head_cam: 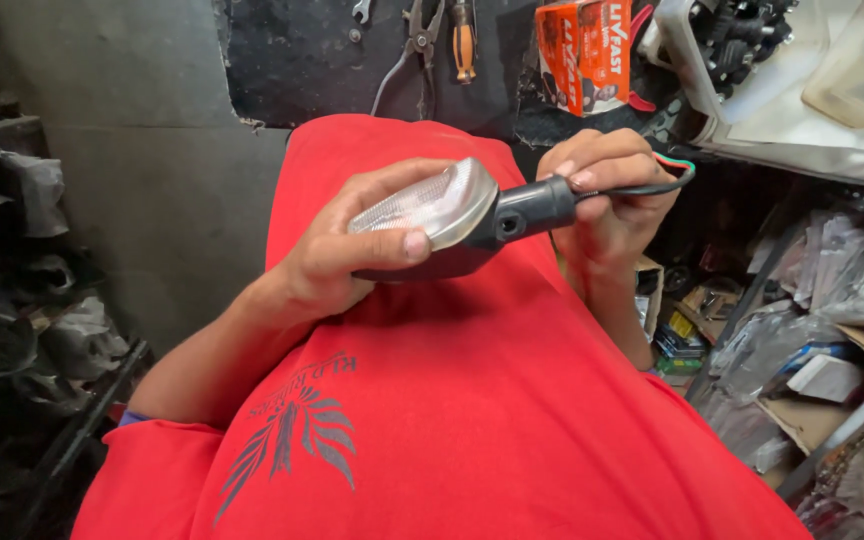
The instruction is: Repair and reassemble a motorcycle turn signal light indicator.
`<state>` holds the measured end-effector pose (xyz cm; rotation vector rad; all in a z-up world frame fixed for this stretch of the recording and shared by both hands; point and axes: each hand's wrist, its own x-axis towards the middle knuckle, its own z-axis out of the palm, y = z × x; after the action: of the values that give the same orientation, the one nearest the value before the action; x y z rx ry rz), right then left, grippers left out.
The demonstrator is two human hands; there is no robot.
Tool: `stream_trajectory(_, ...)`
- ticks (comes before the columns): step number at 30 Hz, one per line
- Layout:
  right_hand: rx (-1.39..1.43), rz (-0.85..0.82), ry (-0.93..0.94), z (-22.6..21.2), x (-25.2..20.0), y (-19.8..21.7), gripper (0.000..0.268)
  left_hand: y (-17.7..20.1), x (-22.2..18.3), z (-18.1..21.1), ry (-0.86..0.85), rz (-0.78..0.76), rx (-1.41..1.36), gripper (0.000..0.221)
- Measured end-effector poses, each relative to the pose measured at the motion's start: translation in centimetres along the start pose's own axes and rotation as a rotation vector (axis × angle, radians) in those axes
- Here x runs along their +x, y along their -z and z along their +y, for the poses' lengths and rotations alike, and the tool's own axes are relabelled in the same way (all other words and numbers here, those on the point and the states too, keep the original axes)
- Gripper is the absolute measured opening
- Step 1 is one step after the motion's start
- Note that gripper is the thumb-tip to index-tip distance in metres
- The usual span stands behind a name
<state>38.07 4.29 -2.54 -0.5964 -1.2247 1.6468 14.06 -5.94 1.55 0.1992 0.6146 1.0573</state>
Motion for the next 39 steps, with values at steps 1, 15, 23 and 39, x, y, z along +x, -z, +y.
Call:
stream_trajectory(1, 0.000, -0.002, -0.001, 0.3, 0.0, 0.2, 0.028, -0.1, -0.1, 0.1, -0.002, 0.001, -0.001, 0.071)
stream_trajectory(15, 0.037, -0.001, -0.037, 4.5, 0.6, 1.0, 0.033, 2.0, 1.5, -1.8, -0.048, 0.135, -0.020, 0.070)
stream_trajectory(23, 0.082, 0.234, -0.396, 6.7, 1.9, 4.0, 0.027, 5.3, 3.2, -0.9, -0.226, 0.100, -0.149, 0.070)
stream_trajectory(39, -1.283, -0.205, -0.643, 25.6, 1.2, 4.3, 0.038, 10.4, 1.8, -3.0, -0.374, 0.351, -0.263, 0.066)
